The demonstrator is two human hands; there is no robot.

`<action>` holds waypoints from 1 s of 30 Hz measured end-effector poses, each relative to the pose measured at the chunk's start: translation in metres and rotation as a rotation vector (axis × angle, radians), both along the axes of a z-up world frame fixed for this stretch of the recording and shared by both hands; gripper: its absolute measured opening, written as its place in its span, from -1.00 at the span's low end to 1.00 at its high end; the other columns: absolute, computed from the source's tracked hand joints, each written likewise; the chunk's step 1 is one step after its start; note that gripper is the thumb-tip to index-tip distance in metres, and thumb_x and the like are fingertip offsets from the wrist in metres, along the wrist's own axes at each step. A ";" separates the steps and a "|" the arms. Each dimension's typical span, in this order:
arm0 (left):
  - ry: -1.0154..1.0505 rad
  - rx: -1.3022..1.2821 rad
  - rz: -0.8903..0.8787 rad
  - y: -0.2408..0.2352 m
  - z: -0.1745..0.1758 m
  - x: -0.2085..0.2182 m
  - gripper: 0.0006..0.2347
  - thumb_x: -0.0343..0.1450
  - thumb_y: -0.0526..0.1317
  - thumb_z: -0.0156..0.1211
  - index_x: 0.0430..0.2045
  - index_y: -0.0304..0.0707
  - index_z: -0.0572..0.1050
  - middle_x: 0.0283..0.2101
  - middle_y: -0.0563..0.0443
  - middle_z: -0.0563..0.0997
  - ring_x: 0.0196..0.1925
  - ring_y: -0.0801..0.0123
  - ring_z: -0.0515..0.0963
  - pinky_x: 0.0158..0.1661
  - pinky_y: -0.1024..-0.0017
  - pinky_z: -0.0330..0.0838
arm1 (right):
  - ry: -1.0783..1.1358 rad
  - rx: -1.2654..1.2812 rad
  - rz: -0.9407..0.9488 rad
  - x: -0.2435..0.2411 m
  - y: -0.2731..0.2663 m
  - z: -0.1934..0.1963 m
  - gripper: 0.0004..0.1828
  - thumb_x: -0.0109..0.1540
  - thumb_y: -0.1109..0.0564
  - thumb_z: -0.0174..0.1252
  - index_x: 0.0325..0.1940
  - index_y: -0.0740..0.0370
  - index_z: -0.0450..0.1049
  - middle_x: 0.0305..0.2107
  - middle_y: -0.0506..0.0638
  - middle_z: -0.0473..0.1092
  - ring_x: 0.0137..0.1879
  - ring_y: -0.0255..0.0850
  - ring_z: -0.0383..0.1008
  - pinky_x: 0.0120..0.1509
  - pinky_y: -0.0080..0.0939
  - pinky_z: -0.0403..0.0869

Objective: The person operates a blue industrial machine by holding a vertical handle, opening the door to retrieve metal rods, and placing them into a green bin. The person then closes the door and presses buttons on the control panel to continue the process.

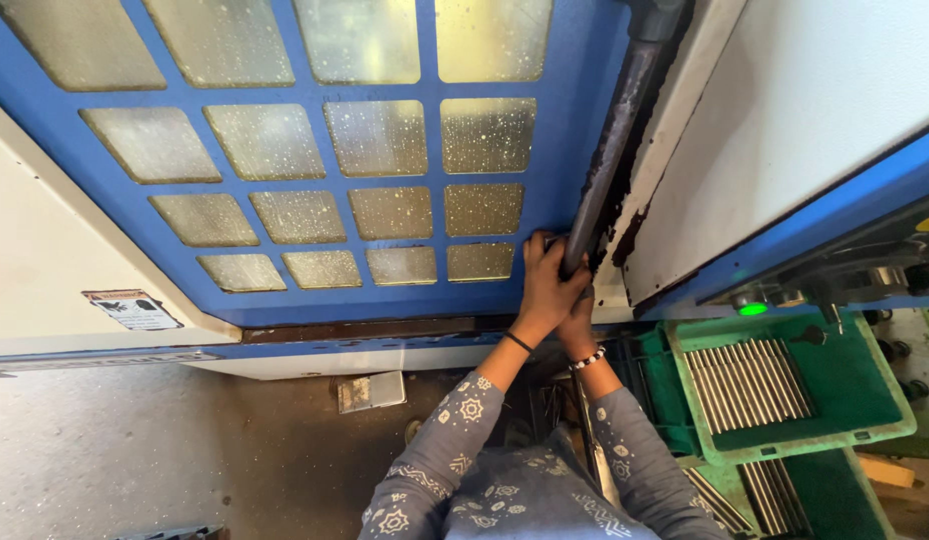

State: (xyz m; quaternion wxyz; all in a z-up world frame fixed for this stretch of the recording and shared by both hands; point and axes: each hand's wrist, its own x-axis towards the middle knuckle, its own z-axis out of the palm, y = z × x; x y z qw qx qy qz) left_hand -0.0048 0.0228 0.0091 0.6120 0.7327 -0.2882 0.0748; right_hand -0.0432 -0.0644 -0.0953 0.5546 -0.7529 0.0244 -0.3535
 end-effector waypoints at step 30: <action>0.011 0.007 -0.003 -0.002 0.000 0.000 -0.74 0.29 -0.26 0.32 -0.20 -0.33 0.53 0.00 -0.27 0.35 0.09 -0.08 0.32 0.11 0.07 0.29 | -0.016 -0.031 0.003 0.001 -0.006 -0.012 -0.44 0.34 0.14 0.17 0.39 0.31 0.21 0.16 0.06 0.36 0.26 -0.20 0.41 0.32 -0.21 0.42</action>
